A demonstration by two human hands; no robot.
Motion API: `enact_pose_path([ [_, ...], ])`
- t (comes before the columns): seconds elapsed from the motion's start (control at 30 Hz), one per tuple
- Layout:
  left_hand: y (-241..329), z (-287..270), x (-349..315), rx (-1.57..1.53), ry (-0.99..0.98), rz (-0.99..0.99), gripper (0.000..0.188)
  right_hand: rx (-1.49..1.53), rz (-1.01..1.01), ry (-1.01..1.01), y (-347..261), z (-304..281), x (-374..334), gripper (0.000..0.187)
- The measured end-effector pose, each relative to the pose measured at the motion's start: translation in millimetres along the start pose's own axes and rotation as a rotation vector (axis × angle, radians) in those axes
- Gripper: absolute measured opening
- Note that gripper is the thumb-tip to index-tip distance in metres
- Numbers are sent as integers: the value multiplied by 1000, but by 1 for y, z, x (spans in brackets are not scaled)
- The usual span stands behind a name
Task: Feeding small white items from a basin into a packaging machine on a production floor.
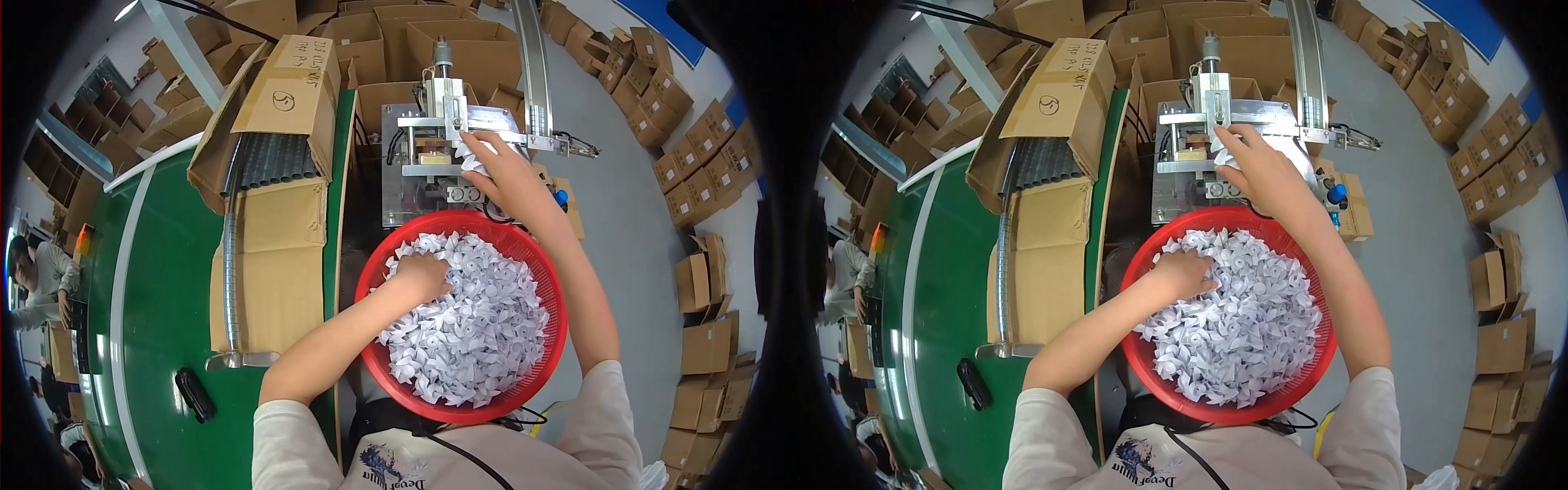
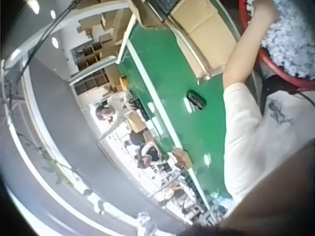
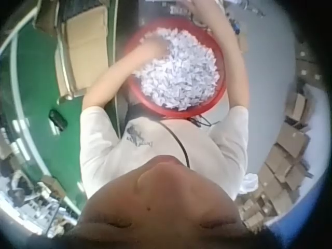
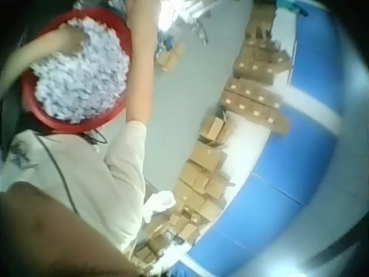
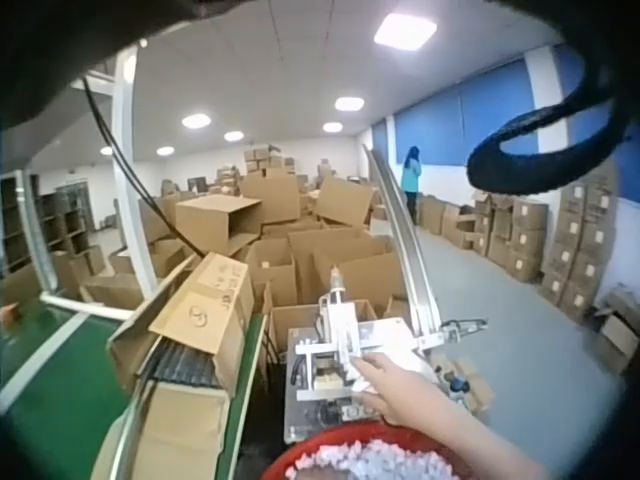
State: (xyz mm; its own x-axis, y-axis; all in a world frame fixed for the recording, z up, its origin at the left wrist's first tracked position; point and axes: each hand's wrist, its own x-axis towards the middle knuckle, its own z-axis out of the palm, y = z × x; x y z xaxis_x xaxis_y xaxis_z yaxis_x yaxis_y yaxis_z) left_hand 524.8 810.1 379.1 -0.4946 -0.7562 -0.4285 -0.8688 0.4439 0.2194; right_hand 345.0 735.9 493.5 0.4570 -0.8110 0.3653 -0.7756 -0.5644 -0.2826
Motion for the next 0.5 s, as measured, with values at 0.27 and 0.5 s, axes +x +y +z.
enact_pose_path([
  [0.27, 11, -2, -14, 15, -12, -45, 48, 231, 115, -25, -6, -17, -6, 39],
  [0.5, 17, -4, -21, 43, -77, -106, 50, 1207, 575, -70, -3, -16, -11, 27],
])
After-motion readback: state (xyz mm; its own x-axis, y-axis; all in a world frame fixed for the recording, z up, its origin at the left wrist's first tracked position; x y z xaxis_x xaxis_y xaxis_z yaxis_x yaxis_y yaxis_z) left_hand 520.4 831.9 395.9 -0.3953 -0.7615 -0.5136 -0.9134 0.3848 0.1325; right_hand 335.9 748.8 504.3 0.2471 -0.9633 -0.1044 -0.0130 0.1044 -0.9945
